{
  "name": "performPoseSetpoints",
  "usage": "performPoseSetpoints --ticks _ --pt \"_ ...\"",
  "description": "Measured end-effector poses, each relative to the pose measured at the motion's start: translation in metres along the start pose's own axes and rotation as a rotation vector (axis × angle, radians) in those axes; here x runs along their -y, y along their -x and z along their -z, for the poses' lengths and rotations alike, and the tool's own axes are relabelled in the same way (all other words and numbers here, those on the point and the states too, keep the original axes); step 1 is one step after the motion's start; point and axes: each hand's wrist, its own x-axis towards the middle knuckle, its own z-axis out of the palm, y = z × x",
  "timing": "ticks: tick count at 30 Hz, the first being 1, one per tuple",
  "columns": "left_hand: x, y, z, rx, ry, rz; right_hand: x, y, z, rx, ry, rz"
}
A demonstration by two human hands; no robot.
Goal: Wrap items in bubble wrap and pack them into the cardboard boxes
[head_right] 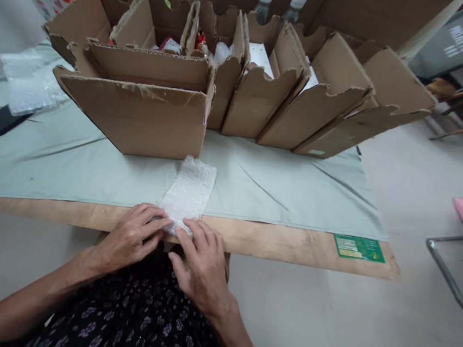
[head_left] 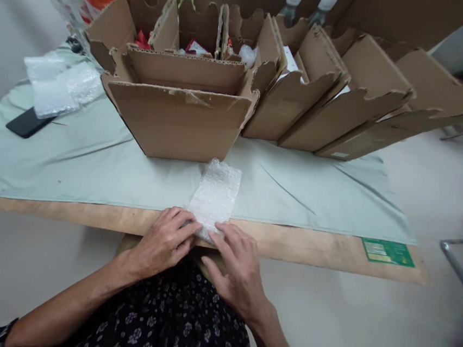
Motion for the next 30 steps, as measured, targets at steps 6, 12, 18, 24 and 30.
performPoseSetpoints --ticks 6,12,18,24,30 --pt "0.0 0.003 0.005 -0.019 0.103 0.012 -0.005 0.001 -0.009 -0.074 -0.153 -0.076" --pt "-0.001 -0.004 0.002 -0.101 0.193 0.124 -0.008 0.007 -0.001 -0.112 -0.224 -0.169" --pt "0.0 -0.013 -0.011 -0.199 0.053 0.14 -0.007 0.011 0.0 -0.284 -0.038 -0.094" --pt "-0.002 -0.011 -0.016 -0.188 -0.046 0.172 -0.007 0.006 -0.006 -0.047 0.036 0.014" --pt "-0.006 0.001 -0.002 -0.155 -0.021 0.035 -0.017 -0.002 -0.012 0.027 0.009 -0.021"
